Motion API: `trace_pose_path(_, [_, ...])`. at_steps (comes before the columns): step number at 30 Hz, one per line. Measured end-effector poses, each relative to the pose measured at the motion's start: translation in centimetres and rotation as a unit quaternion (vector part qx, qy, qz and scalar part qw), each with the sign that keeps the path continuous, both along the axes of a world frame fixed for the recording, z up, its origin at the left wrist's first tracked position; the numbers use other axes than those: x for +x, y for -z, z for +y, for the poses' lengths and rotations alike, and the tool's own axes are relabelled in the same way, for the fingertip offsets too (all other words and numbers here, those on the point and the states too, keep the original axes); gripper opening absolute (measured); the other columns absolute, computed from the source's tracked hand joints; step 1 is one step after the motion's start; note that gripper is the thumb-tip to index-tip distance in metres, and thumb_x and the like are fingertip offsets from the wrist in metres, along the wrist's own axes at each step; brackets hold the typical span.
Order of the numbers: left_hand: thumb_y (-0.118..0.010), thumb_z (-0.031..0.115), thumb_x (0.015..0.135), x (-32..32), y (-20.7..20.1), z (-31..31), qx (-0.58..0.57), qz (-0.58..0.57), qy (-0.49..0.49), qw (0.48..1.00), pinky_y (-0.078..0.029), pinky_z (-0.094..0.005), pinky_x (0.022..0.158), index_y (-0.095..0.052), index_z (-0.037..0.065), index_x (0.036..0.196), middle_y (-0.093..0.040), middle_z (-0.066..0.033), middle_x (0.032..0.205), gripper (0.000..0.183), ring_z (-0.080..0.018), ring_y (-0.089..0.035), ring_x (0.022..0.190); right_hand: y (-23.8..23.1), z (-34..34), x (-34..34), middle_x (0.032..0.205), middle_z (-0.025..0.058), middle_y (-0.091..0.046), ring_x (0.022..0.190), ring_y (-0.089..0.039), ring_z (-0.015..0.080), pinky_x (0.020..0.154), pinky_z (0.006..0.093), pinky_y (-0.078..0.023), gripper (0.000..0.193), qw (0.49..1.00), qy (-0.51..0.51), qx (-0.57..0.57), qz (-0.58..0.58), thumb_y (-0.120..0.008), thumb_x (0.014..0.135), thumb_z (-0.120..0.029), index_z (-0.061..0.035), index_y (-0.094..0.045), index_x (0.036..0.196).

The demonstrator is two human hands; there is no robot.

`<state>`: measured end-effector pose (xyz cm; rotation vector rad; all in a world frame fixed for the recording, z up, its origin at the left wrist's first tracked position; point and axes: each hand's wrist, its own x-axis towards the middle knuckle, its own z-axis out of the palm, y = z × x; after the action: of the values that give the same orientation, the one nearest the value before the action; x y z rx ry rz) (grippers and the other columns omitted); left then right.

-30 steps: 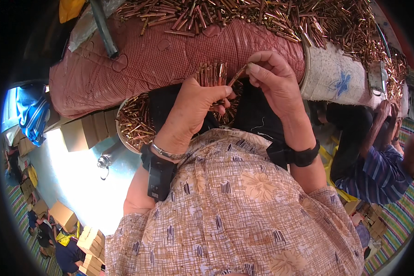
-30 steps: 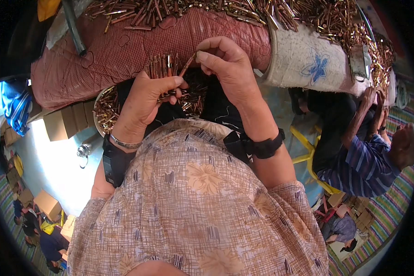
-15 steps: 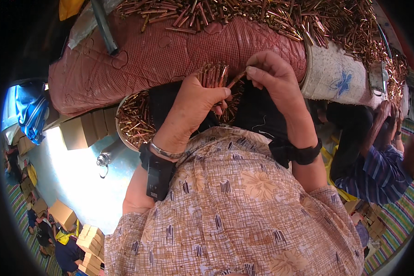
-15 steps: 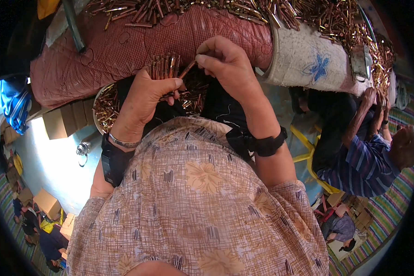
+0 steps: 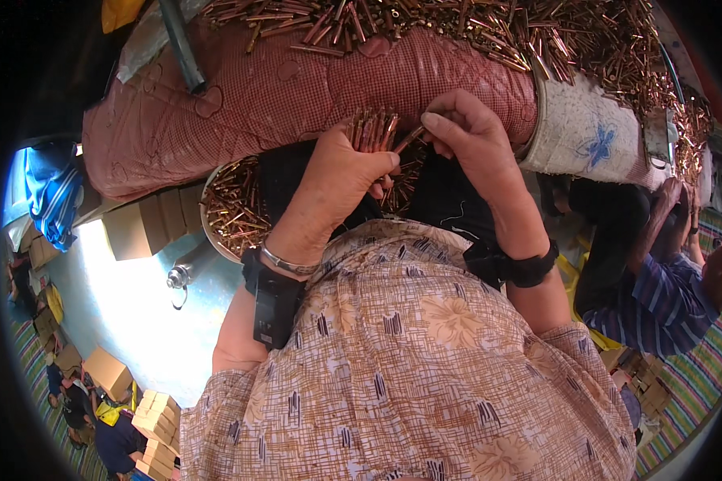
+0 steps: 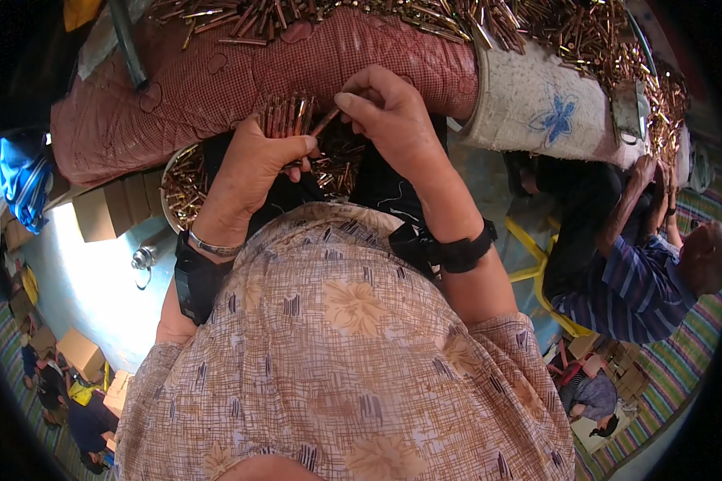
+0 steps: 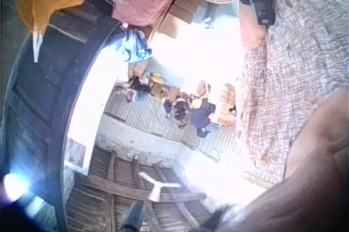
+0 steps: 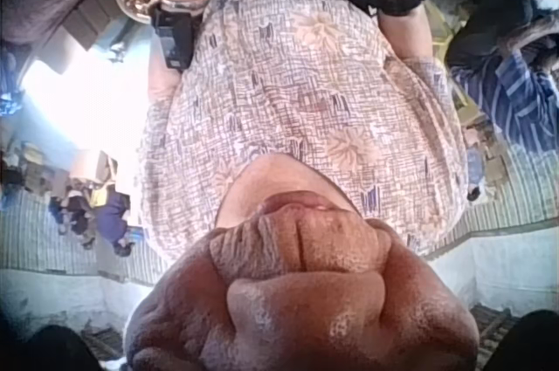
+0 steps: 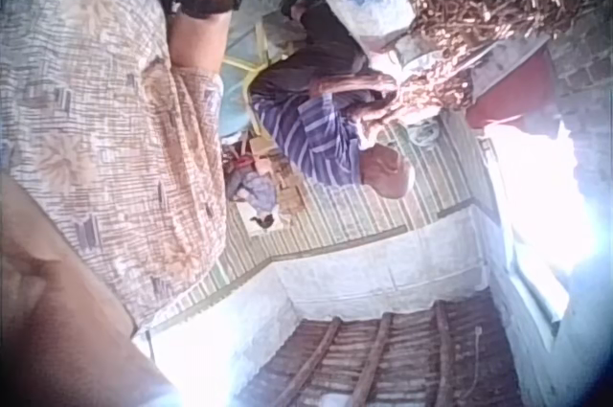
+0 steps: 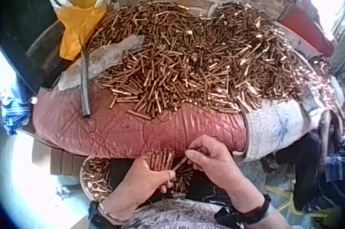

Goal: Sorting and inspecting small cylindrical metal parts from a large pile.

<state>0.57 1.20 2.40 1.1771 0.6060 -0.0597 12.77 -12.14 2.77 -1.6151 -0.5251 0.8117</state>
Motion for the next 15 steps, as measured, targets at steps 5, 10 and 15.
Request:
trace_pose_path(5, [-0.061, 0.002, 0.071, 0.04, 0.27, -0.02, 0.010, -0.003, 0.000, 1.000, -0.044, -0.0207, 0.044, -0.050, -0.001, 0.088, -0.054, -0.0043, 0.068, 0.021, -0.0103, -0.054, 0.053, 0.15, 0.06, 0.09, 0.061, -0.0005, -0.053, 0.054, -0.047, 0.0047, 0.048, 0.0200, -0.037, 0.012, 0.998, 0.009, -0.024, -0.054, -0.061, 0.082, -0.013, -0.0025, -0.055, 0.081])
trace_pose_path(10, [-0.061, 0.002, 0.071, 0.12, 0.24, -0.07, 0.016, 0.002, 0.007, 1.000, -0.044, -0.0208, 0.044, -0.049, -0.001, 0.088, -0.055, -0.0044, 0.068, 0.021, -0.0102, -0.053, 0.052, -0.10, 0.11, -0.19, 0.060, -0.0004, -0.052, 0.053, -0.047, 0.0045, 0.047, 0.0203, -0.036, 0.014, 0.999, 0.018, -0.040, 0.005, -0.062, 0.082, -0.015, -0.0023, -0.055, 0.079])
trace_pose_path(15, [-0.061, 0.002, 0.071, 0.25, 0.25, -0.09, 0.011, 0.002, 0.004, 1.000, -0.044, -0.0210, 0.044, -0.049, -0.001, 0.087, -0.054, -0.0041, 0.067, 0.021, -0.0103, -0.053, 0.052, -0.04, 0.11, -0.16, 0.058, 0.0003, -0.051, 0.052, -0.046, 0.0055, 0.047, 0.0208, -0.036, 0.016, 0.998, 0.023, -0.051, -0.007, -0.060, 0.083, -0.016, -0.0022, -0.055, 0.078])
